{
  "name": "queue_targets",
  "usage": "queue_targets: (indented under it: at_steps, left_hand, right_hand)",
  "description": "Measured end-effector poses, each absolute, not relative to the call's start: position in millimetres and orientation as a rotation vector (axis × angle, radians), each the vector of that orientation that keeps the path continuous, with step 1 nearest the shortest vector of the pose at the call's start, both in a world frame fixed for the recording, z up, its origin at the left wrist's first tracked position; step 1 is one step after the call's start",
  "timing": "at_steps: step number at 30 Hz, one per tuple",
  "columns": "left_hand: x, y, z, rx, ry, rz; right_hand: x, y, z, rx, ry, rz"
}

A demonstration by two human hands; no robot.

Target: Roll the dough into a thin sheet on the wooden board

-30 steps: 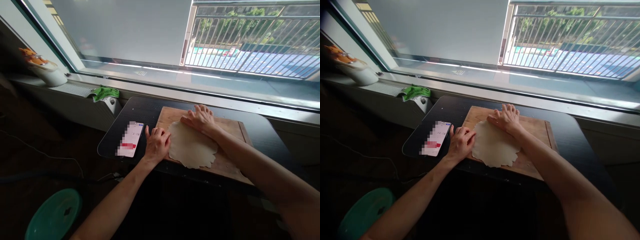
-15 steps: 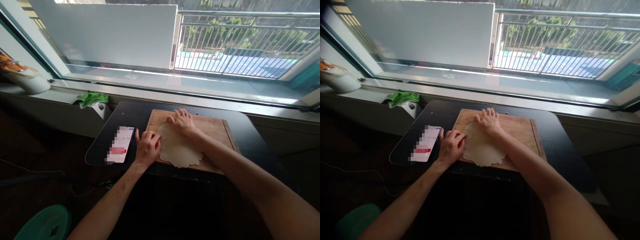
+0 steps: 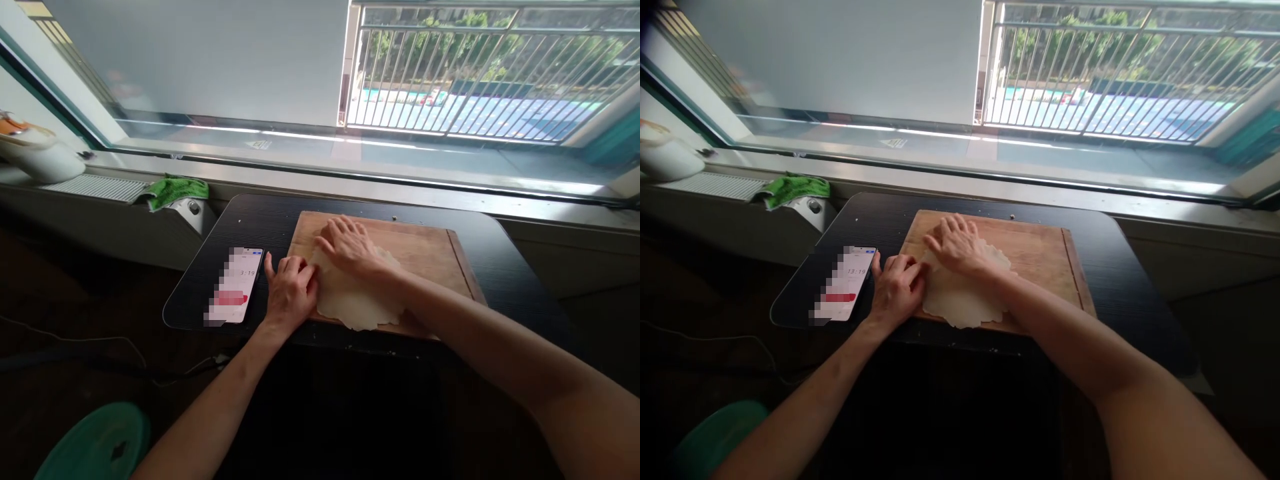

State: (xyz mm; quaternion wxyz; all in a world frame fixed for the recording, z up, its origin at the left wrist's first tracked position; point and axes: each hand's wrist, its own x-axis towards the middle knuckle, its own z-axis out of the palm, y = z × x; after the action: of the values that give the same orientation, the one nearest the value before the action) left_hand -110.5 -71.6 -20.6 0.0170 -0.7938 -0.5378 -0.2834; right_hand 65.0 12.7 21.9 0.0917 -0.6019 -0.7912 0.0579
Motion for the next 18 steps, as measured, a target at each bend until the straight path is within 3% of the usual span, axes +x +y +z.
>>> queue_targets:
  at_steps: [4,9,18]
  left_hand:
    - [-111,-71,-21,-2.466,-1.682,-0.896]
    - [-111,-70,-23,-2.462,-1.648,-0.909]
    - [-110,-69,-22,-2.444,-1.652,-0.898]
  right_hand:
    - [85,38,31,-2.126,-2.144,0.062]
    - [100,33,49,-2.018,-2.391,-0.048]
    - [125,-16,71,-1.977,-2.633,0.204]
